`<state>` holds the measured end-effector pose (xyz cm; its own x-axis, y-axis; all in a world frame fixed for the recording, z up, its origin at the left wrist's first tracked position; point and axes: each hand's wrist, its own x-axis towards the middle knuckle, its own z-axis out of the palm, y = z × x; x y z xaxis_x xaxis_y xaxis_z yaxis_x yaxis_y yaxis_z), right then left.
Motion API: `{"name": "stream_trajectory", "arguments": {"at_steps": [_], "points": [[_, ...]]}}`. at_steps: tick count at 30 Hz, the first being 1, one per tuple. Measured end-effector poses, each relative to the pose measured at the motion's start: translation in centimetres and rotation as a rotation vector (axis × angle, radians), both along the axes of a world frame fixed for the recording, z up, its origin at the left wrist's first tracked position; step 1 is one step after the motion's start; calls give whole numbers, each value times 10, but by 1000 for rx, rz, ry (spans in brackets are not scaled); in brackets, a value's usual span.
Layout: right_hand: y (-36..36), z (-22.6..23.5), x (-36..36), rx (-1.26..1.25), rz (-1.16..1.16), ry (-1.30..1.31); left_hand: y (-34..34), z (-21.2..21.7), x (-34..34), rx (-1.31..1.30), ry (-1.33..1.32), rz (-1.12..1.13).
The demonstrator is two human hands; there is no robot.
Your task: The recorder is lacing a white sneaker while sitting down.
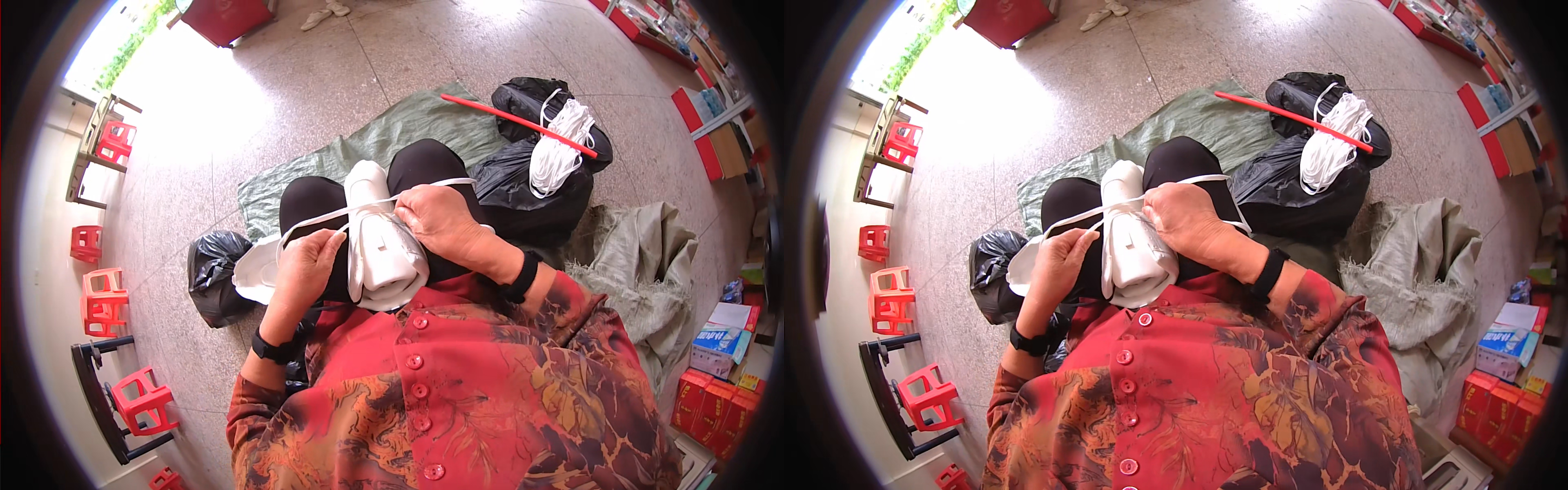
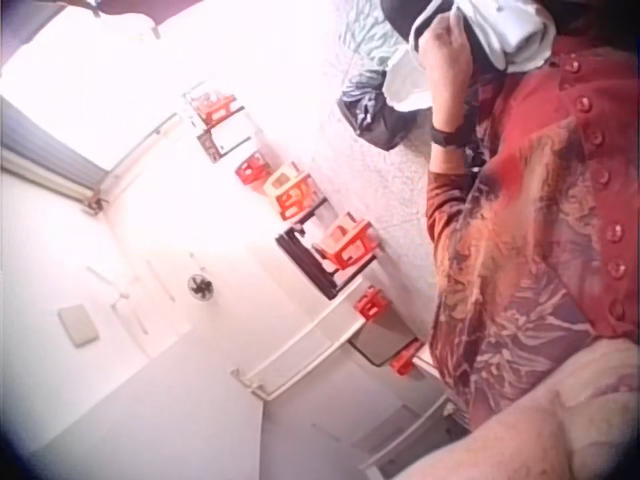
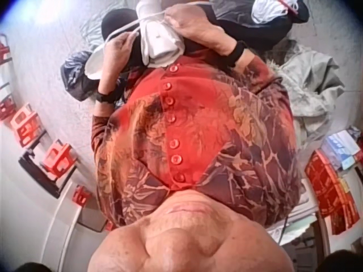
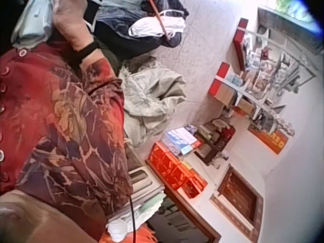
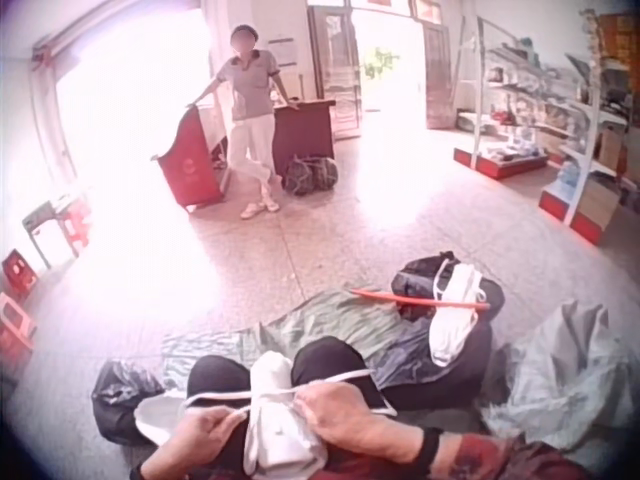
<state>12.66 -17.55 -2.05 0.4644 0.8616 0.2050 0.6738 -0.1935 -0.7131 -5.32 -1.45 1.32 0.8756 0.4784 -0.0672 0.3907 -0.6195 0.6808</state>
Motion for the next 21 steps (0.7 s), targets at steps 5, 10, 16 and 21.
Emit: {"name": "stream_trajectory", "arguments": {"at_steps": [5,10,16,21], "points": [[4,-2,2,5,-41,56,0,-10,4,36,-106,52],[9,-4,5,3,16,39,0,-10,9,-13,-151,105],[18,-6,10,43,129,-18,0,-15,8,-31,-213,148],[26,-8,13,48,262,-108,0,-12,10,7,-204,154]]}}
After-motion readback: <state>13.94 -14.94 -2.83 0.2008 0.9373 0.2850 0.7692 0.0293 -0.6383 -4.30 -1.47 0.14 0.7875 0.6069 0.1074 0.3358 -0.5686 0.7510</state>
